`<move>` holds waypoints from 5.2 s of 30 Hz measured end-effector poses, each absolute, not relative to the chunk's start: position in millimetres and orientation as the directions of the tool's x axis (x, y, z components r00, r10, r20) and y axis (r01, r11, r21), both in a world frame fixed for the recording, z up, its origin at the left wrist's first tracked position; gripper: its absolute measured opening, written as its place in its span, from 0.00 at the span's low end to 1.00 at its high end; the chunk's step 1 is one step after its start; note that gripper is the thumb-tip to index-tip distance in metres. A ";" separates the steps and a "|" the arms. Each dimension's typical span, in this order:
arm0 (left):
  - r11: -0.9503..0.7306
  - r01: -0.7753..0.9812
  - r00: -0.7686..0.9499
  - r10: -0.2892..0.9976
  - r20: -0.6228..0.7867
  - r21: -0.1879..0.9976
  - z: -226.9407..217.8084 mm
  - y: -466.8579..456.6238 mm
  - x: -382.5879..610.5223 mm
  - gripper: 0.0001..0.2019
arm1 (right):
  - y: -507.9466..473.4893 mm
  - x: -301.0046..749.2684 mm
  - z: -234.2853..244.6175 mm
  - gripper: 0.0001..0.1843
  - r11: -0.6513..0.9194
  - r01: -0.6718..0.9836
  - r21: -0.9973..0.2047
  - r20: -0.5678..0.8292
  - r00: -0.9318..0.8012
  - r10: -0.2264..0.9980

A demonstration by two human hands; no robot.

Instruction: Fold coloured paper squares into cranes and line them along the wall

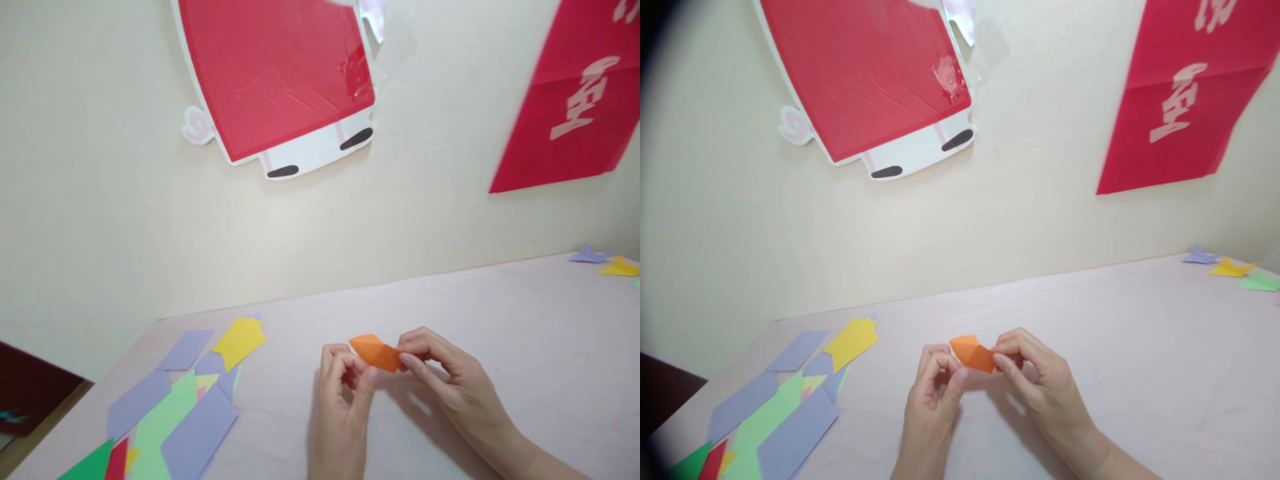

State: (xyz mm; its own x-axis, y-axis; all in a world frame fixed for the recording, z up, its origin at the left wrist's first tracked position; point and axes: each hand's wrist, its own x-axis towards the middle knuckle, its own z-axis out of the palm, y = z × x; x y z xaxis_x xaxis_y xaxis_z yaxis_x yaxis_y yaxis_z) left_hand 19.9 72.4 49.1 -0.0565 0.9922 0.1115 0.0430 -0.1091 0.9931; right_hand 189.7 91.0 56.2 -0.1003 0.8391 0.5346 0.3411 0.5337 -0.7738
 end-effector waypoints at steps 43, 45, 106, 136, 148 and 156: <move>-0.316 0.355 0.371 0.912 0.178 0.880 51.8 73.7 17.8 0.12 | 82.0 187.3 53.1 0.07 0.674 0.442 -0.592 0.586 -0.337 0.737; -0.324 0.356 0.386 0.905 0.178 0.876 51.5 73.7 18.0 0.12 | 81.3 186.5 52.3 0.08 0.663 0.431 -0.612 0.578 -0.329 0.747; -0.339 0.677 0.336 0.932 0.135 0.653 50.8 54.9 7.3 0.10 | 83.9 181.7 51.3 0.14 0.199 0.405 -0.892 0.121 -0.211 0.970; -0.799 0.575 0.789 0.484 0.379 -0.175 24.2 48.2 -29.2 0.30 | 92.9 228.2 61.3 0.11 0.378 0.468 -0.798 0.012 -0.616 0.788; -0.733 0.664 0.666 0.490 0.563 -0.147 0.9 28.1 -21.0 0.16 | 95.1 219.4 59.0 0.08 0.431 0.440 -0.788 0.035 -0.666 0.745; -0.752 0.638 0.705 0.481 0.521 -0.169 2.3 26.6 -23.7 0.18 | 91.2 200.2 67.2 0.08 0.375 0.532 -0.759 0.014 -0.562 0.827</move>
